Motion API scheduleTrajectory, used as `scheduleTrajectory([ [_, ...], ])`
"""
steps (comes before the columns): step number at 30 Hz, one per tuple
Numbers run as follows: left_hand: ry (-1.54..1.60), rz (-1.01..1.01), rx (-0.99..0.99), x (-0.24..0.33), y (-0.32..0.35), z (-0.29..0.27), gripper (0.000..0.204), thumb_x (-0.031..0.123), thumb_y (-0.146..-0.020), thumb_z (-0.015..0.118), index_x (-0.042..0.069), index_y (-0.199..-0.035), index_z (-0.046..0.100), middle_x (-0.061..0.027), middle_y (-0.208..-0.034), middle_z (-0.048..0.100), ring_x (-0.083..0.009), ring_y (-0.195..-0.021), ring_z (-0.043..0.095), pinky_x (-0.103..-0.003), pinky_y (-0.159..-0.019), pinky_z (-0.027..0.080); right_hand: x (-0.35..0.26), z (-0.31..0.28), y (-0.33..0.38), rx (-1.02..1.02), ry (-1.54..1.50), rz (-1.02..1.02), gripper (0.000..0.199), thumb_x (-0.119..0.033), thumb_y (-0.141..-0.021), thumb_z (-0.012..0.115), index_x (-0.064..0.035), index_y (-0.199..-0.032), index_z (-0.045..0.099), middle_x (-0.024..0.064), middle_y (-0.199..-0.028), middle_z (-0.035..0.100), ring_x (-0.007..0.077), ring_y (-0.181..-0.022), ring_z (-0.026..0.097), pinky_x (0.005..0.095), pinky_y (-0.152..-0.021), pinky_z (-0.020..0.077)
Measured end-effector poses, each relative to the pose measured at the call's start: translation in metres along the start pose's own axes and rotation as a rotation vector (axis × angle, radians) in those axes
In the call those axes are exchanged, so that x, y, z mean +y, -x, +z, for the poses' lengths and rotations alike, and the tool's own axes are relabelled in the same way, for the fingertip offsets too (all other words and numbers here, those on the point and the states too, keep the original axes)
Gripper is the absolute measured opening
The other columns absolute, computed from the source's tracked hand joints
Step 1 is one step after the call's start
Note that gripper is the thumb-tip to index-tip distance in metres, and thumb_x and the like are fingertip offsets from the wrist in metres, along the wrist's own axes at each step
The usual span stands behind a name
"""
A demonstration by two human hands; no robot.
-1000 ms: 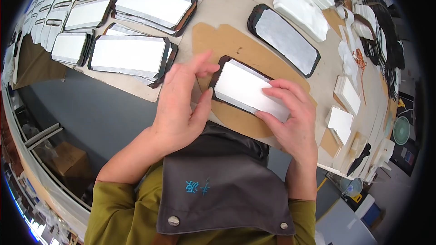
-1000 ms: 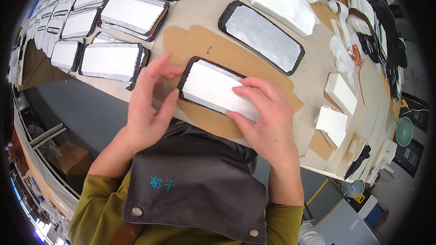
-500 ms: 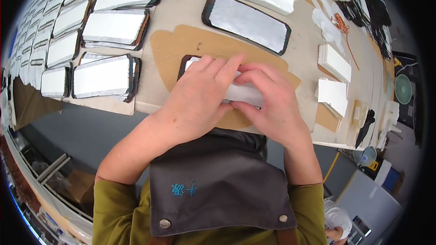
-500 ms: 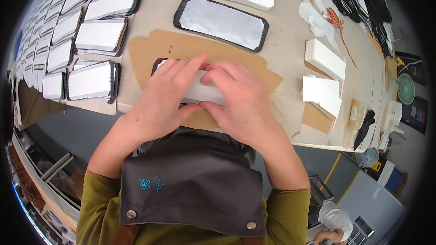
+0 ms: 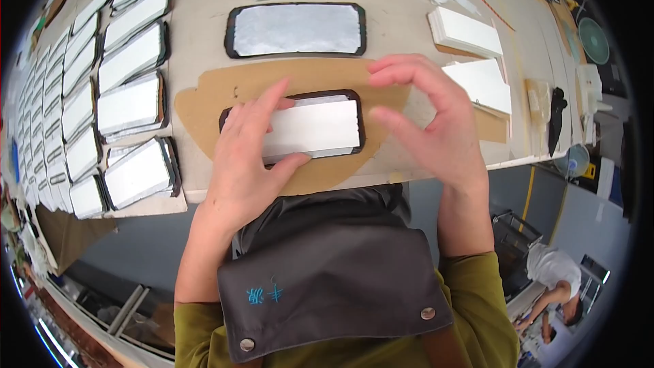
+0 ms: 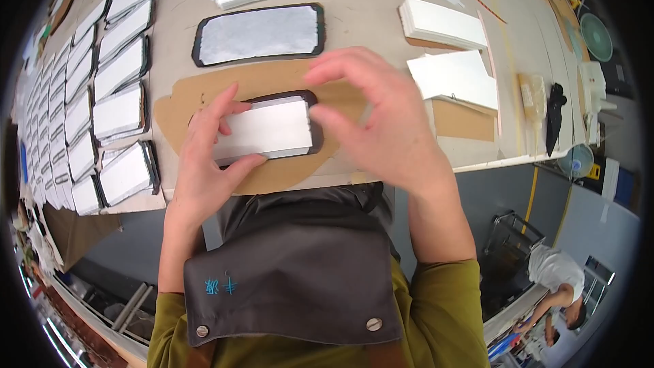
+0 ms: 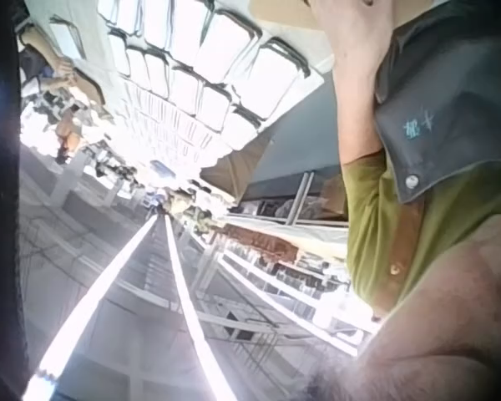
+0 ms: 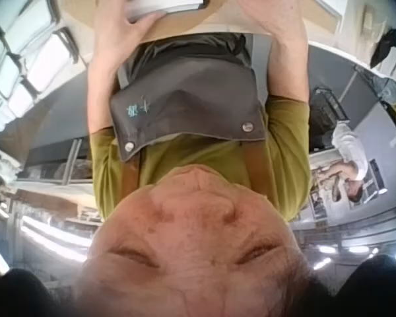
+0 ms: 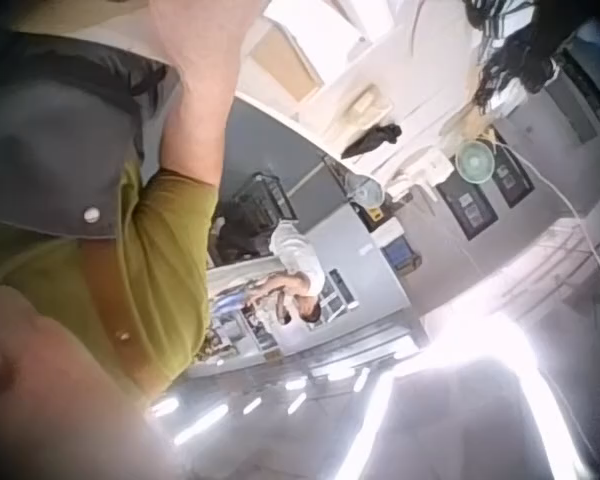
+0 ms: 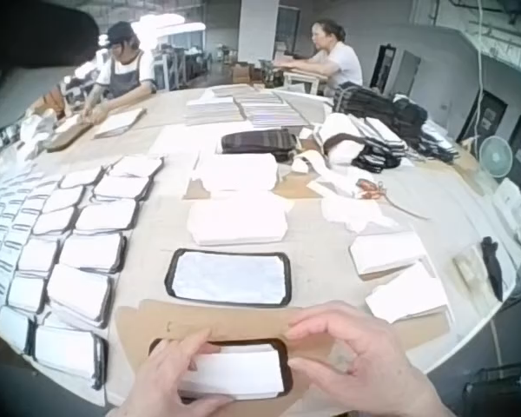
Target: Applying lining and adhesive to leather pouch components.
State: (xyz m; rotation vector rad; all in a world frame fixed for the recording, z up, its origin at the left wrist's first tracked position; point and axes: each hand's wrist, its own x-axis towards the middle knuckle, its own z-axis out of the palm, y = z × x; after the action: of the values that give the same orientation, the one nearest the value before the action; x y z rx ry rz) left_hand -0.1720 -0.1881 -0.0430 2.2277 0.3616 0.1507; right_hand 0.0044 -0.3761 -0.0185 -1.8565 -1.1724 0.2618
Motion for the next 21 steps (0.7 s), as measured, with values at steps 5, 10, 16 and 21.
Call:
scheduleTrajectory([
  [5, -0.029, 0.04, 0.022, 0.0, 0.0, 0.006, 0.093, 0.001, -0.068, 0.086, 0.011, -0.151, 0.046, -0.0044, -0.126, 0.066, -0.0233, -0.095, 0.053, -0.036, -0.088, 0.046, 0.019, 0.003, 0.016, -0.033, -0.224, 0.471, 0.012, -0.007, -0.087, 0.075, -0.0007, -0.096, 0.071, 0.0024, -0.082, 0.07, 0.0084, -0.071, 0.058, 0.0241, -0.067, 0.0494],
  [10, -0.108, 0.061, 0.025, 0.0, -0.001, 0.007, 0.087, 0.002, -0.07, 0.085, 0.011, -0.149, 0.05, -0.0024, -0.126, 0.067, -0.019, -0.093, 0.051, -0.032, -0.084, 0.044, 0.027, 0.02, 0.012, -0.073, -0.462, 0.528, 0.014, -0.014, -0.09, 0.072, 0.0005, -0.093, 0.073, 0.0021, -0.076, 0.069, 0.0071, -0.067, 0.059, 0.0246, -0.061, 0.0489],
  [16, -0.201, 0.135, 0.019, -0.004, -0.003, 0.008, 0.06, 0.006, -0.079, 0.081, 0.006, -0.135, 0.062, -0.0098, -0.129, 0.065, -0.026, -0.109, 0.059, -0.035, -0.089, 0.049, 0.034, 0.022, 0.007, -0.144, -0.358, 0.505, 0.012, -0.01, -0.094, 0.071, 0.002, -0.095, 0.07, 0.001, -0.074, 0.066, 0.0049, -0.06, 0.057, 0.0208, -0.053, 0.045],
  [21, -0.196, 0.148, 0.011, -0.004, -0.004, 0.008, 0.043, 0.004, -0.084, 0.075, 0.004, -0.126, 0.068, -0.0124, -0.128, 0.064, -0.0296, -0.115, 0.06, -0.037, -0.093, 0.049, 0.034, 0.024, 0.005, -0.155, -0.341, 0.522, 0.011, -0.008, -0.093, 0.071, 0.0032, -0.094, 0.071, 0.0029, -0.075, 0.067, 0.0061, -0.061, 0.059, 0.0217, -0.054, 0.0475],
])
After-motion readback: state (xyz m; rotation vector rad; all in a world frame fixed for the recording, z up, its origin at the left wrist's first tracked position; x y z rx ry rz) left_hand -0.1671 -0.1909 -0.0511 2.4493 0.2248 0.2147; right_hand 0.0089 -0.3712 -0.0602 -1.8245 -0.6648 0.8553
